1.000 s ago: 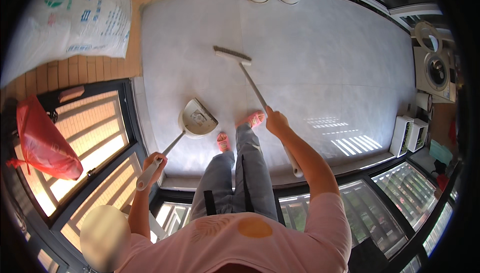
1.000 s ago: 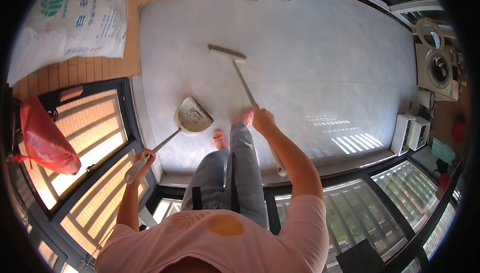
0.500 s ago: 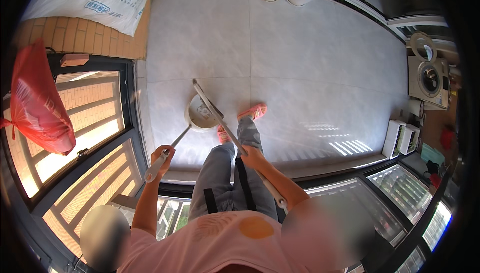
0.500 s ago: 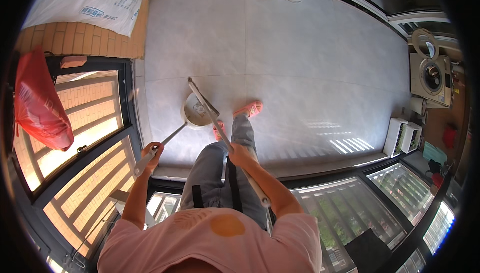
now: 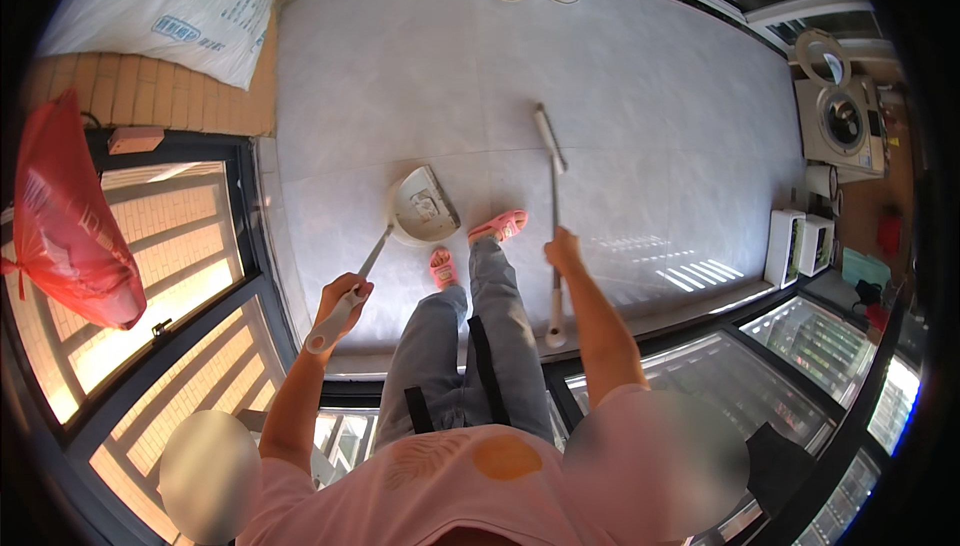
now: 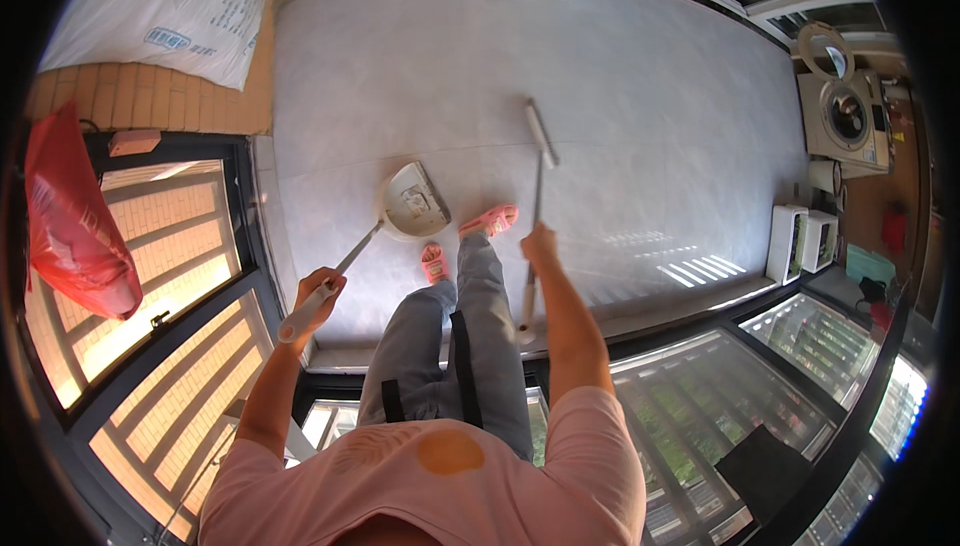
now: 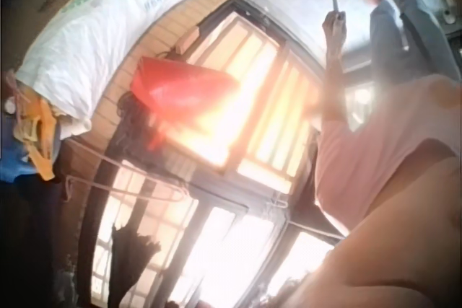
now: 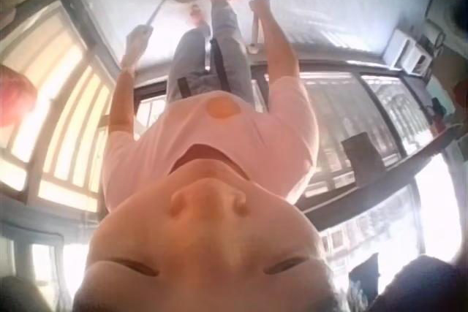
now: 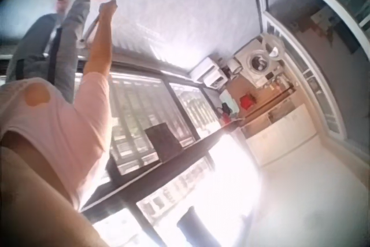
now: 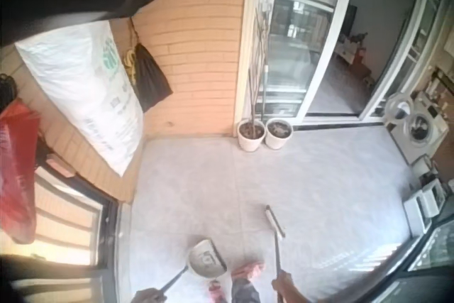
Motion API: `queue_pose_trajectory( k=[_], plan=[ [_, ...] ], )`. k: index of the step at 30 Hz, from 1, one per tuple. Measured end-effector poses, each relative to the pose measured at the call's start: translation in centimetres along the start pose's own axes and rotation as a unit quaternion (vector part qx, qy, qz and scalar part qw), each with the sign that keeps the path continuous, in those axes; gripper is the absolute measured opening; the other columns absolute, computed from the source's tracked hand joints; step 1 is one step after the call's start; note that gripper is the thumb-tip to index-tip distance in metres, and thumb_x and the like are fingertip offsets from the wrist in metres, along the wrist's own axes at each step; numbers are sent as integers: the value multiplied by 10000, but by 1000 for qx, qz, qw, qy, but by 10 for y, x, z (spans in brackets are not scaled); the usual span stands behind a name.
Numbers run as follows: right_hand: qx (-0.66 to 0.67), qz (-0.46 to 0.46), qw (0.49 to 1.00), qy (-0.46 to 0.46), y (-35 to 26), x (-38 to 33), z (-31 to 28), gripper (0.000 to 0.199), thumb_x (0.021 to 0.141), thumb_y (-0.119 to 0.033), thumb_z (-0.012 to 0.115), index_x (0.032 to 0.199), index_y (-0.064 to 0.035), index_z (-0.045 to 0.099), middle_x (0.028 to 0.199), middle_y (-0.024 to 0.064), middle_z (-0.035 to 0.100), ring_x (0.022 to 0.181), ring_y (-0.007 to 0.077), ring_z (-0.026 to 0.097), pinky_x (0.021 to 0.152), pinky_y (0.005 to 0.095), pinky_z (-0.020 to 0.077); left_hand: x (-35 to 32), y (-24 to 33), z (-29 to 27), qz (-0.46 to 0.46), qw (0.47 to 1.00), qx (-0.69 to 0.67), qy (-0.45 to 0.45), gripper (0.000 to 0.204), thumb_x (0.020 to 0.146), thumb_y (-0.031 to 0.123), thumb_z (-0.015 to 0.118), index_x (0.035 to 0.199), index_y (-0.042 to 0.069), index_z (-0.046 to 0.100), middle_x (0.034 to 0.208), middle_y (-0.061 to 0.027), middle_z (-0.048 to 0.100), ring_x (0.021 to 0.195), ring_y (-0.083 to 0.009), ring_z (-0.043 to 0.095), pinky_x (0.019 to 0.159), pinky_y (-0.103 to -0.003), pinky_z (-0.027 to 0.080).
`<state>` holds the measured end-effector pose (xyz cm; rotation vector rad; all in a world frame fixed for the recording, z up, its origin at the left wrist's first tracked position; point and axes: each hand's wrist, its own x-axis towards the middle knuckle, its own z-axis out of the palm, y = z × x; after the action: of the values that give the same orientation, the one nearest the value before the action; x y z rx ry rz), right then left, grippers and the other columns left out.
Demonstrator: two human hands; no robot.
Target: The person hangs several pieces of clothing on hangers using a long pole on a balcony. After hanging the clothes, the person picks up a broom and dustpan and sweeps the balcony floor, collecting debris into the dustpan.
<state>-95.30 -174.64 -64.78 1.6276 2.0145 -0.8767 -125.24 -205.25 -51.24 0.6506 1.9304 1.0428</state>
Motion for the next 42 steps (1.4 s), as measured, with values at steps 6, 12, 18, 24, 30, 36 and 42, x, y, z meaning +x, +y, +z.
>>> queue_pose_trajectory(
  k=[6,12,18,24,30,36,42],
  plan=[
    [122,-52,986,-101,-26,-107,59,471,691,-113,532,1149,-34,455,635,160,578,486,232,577,473,338,476,28,-16,24,37,999,23,2,121,783,85,597,742,-6,529,644,-74,509,572,-128,438,541,-249,385],
    [299,14,934,-196,-39,-167,-17,538,733,-82,557,1236,-24,376,567,70,520,416,127,487,382,270,380,37,-38,23,-95,991,-90,41,57,779,89,609,801,50,574,722,-15,555,603,-84,474,535,-232,398],
    [472,122,858,-162,7,-138,-74,555,746,-50,575,1256,-38,358,545,43,504,409,96,445,363,241,343,39,-18,16,-151,943,-258,148,156,827,208,569,903,81,523,869,0,532,789,-75,475,674,-225,386],
    [414,130,895,-107,65,-77,-125,594,716,-31,570,1267,-51,349,554,54,516,423,107,473,378,247,375,46,48,-4,-189,930,-222,225,164,816,241,582,750,143,469,751,45,447,708,-59,396,678,-234,337],
    [491,132,838,-195,108,-19,-128,549,690,-27,551,1220,-38,411,585,92,562,496,164,566,435,267,446,74,137,47,-196,931,-183,247,226,848,284,534,710,138,431,723,53,405,673,-43,359,699,-212,333],
    [290,47,922,-253,163,53,-159,502,633,-51,564,1132,-32,503,644,138,602,485,172,573,441,277,462,124,203,138,-170,924,-189,286,232,851,287,528,711,133,428,705,53,392,620,-41,341,682,-198,359],
    [318,156,922,-157,302,114,-281,476,623,-24,517,1097,1,534,545,112,576,398,158,537,380,291,438,175,265,203,-182,906,-194,329,232,848,289,533,710,135,428,689,56,389,593,-44,349,672,-196,365]
  ],
)
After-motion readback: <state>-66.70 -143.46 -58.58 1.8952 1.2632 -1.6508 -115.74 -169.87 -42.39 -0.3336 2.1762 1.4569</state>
